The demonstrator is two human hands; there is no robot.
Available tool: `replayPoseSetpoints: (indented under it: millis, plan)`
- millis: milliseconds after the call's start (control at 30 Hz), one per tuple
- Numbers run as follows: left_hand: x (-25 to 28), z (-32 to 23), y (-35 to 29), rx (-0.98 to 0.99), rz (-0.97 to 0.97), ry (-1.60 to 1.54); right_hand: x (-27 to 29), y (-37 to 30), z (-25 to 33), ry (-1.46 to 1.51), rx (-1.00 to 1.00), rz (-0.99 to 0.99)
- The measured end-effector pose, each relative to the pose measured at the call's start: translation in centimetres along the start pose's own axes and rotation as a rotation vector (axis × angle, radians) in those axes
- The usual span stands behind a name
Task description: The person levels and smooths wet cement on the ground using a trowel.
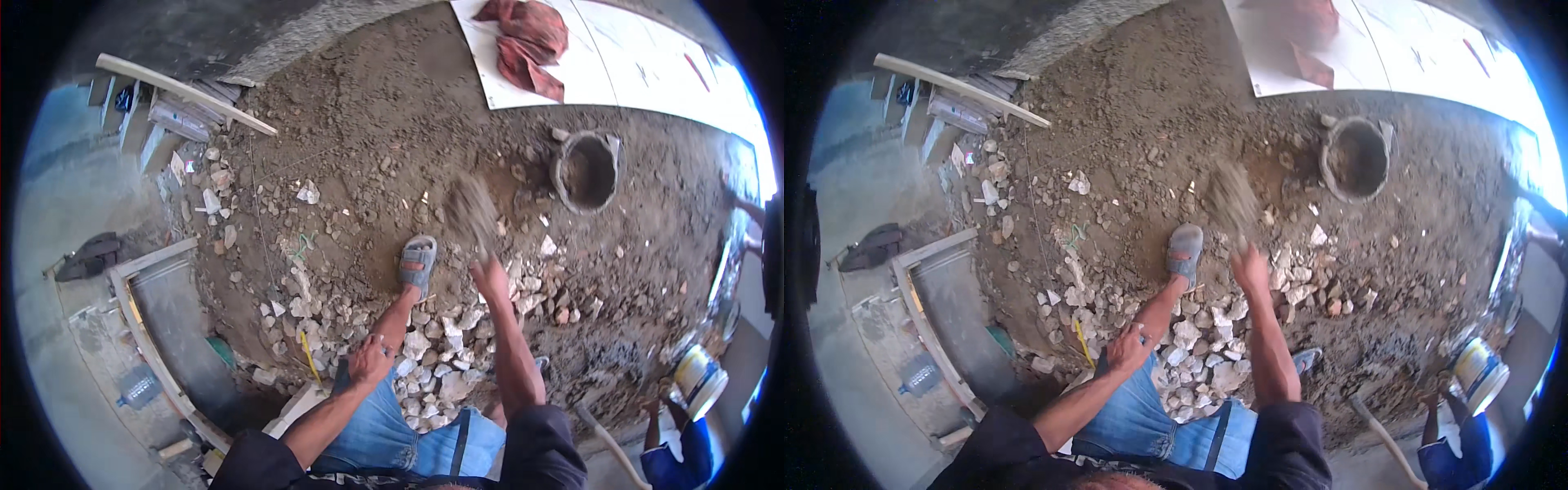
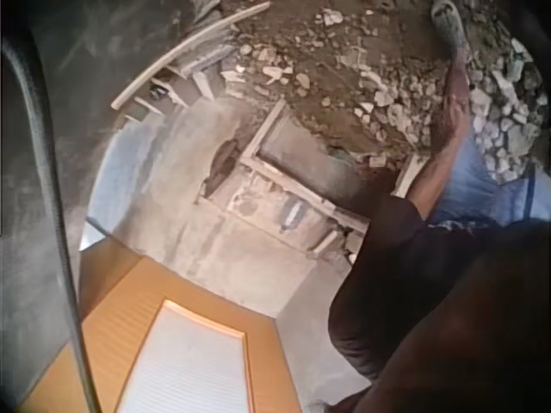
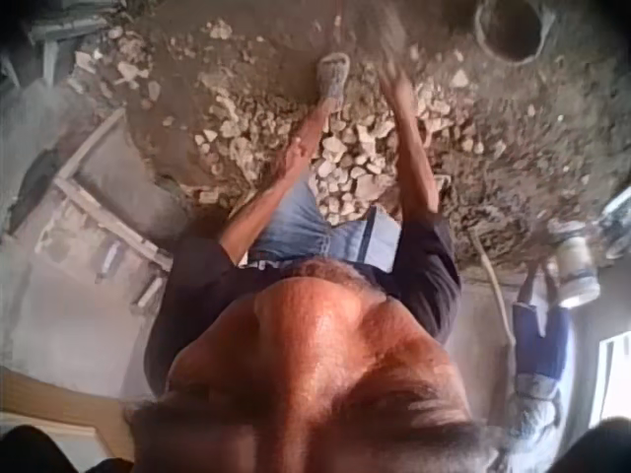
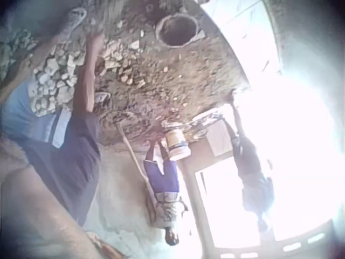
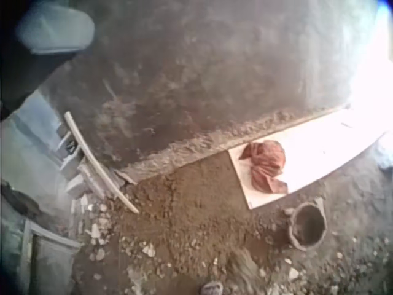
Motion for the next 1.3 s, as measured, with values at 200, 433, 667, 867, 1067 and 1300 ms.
replayPoseSetpoints:
  millis: [200, 433, 667, 867, 1067, 1300]
  plan:
    - [0.9, -0.8, 1.8, -0.136, -0.037, -0.061, 0.4, 15.3, 33.8, -0.207, 0.426, -0.079]
    - [0.5, 0.4, -0.5, -0.031, 0.075, -0.048, -2.7, 7.3, 19.4, 0.075, 0.218, 0.005]
    - [-7.4, -7.0, -2.4, -0.121, 0.035, 0.199, 4.7, -17.4, -33.0, 0.003, -0.478, -0.003]
    - [-9.2, -2.7, -4.8, -0.051, -0.127, 0.455, 5.6, -38.4, -54.1, 0.090, -1.009, -0.132]
    - [-19.2, -6.0, -7.3, -0.060, -0.100, 0.679, 0.2, -55.4, -73.6, 0.319, -1.453, -0.334]
    - [-21.4, -4.9, -6.5, -0.067, -0.076, 0.834, -5.8, -60.2, -86.2, 0.236, -1.622, -0.657]
Point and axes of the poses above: each hand's wrist, its own y-axis towards the middle knuckle, its own x-axis out of the back of the hand, z = x × y, the point moved 8 cm from there along y, towards the middle knuckle, and after that the axes turned 4 degrees about -y, right-handed, at the moved point
